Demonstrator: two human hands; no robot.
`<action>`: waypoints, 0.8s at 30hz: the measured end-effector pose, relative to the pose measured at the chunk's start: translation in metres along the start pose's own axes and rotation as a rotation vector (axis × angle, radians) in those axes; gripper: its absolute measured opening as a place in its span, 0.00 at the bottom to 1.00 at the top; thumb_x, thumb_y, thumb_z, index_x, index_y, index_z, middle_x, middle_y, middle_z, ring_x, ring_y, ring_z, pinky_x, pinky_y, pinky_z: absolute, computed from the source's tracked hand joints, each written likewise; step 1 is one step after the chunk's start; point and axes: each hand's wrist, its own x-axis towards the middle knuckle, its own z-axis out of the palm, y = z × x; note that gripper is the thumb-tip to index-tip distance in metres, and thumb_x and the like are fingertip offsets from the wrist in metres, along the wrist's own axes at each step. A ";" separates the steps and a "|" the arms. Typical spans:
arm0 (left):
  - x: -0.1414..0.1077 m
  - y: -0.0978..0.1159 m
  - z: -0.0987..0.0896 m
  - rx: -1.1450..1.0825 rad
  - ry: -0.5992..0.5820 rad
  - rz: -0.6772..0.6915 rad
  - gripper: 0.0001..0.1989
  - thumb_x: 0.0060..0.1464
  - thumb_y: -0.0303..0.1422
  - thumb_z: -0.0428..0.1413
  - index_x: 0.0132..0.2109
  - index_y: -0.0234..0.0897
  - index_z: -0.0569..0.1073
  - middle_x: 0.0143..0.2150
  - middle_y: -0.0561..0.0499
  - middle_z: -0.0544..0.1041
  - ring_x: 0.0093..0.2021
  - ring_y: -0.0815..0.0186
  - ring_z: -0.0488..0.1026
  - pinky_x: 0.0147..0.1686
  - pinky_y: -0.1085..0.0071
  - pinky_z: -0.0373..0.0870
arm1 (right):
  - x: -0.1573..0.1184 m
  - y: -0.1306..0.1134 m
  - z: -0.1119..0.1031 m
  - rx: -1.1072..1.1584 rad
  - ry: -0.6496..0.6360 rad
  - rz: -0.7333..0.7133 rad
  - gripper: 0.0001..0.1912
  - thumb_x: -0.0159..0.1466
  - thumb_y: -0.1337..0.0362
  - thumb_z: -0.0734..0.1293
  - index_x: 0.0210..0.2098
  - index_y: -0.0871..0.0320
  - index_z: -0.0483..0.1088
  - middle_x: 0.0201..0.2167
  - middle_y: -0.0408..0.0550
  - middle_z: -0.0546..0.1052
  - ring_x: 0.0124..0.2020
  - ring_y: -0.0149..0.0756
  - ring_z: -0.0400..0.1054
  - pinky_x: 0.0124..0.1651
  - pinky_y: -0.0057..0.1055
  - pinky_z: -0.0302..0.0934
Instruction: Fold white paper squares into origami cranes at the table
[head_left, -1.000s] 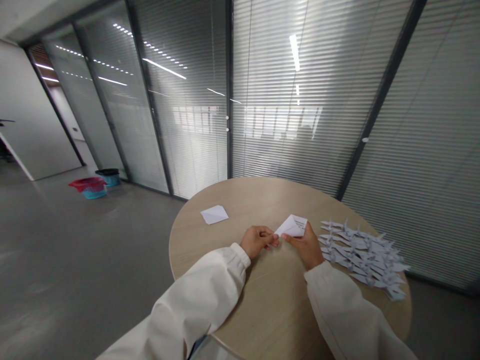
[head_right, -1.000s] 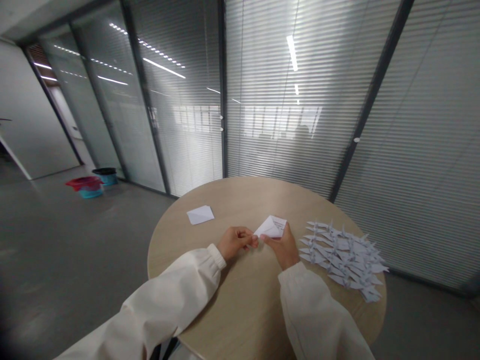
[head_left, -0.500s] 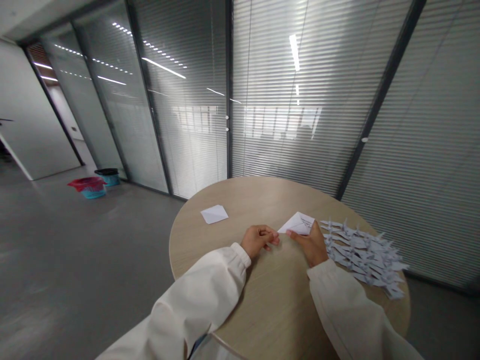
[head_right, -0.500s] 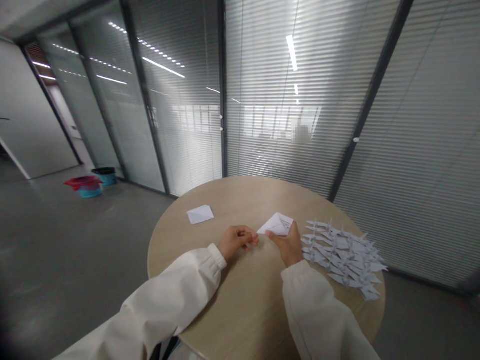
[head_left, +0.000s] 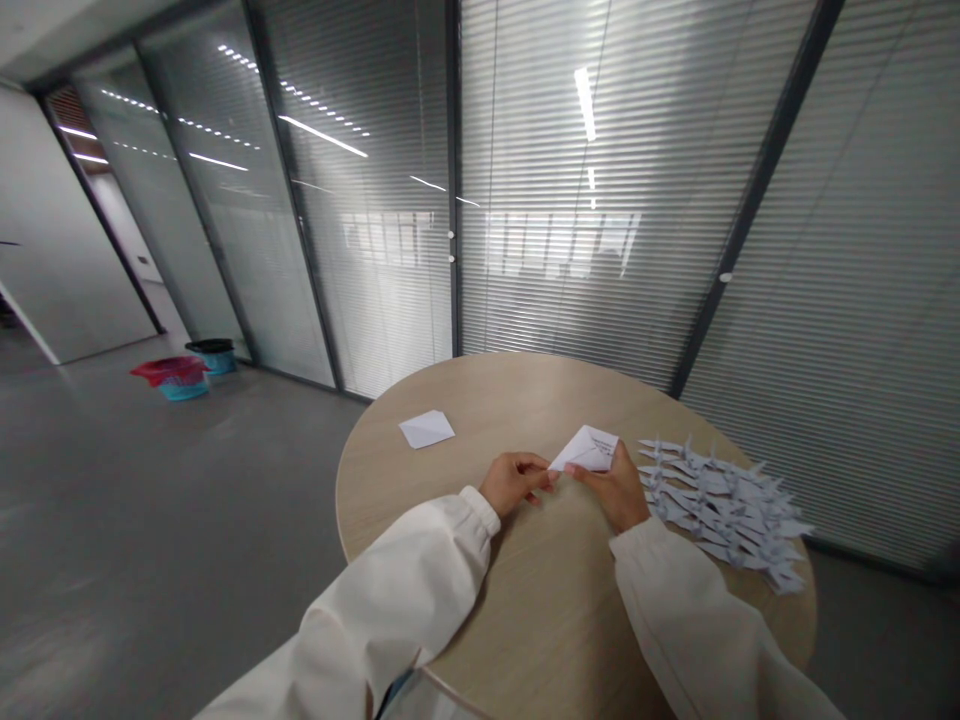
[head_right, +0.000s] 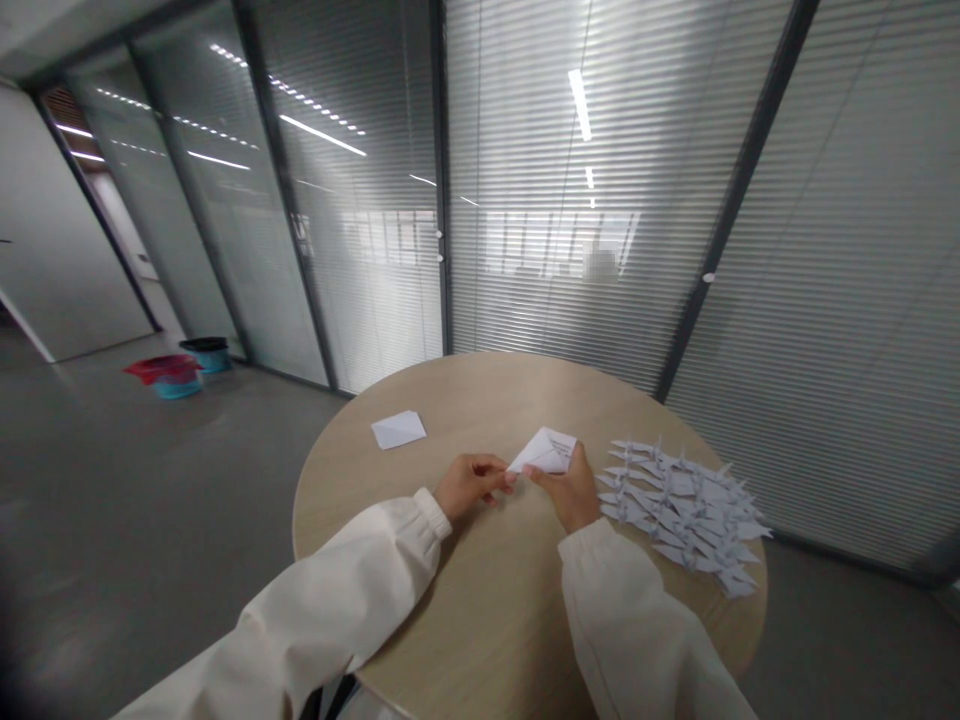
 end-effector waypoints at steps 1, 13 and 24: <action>0.000 -0.001 0.000 0.014 0.013 0.002 0.19 0.39 0.42 0.57 0.33 0.28 0.73 0.24 0.48 0.72 0.23 0.71 0.68 0.19 0.78 0.65 | 0.000 0.000 0.000 -0.005 -0.006 0.002 0.28 0.41 0.61 0.71 0.39 0.56 0.59 0.33 0.45 0.73 0.33 0.39 0.69 0.34 0.31 0.65; 0.001 -0.003 -0.002 0.102 0.075 0.013 0.15 0.40 0.40 0.56 0.27 0.29 0.70 0.21 0.51 0.69 0.19 0.75 0.63 0.17 0.78 0.64 | -0.003 -0.001 0.004 -0.029 -0.007 -0.006 0.32 0.41 0.62 0.71 0.43 0.57 0.58 0.36 0.47 0.72 0.36 0.39 0.69 0.36 0.33 0.65; 0.000 -0.009 -0.002 0.264 0.042 -0.014 0.17 0.40 0.44 0.54 0.27 0.31 0.69 0.21 0.54 0.68 0.17 0.74 0.63 0.16 0.78 0.61 | -0.009 -0.007 0.009 0.015 -0.087 0.010 0.32 0.40 0.64 0.71 0.43 0.58 0.60 0.36 0.46 0.72 0.37 0.41 0.68 0.37 0.30 0.64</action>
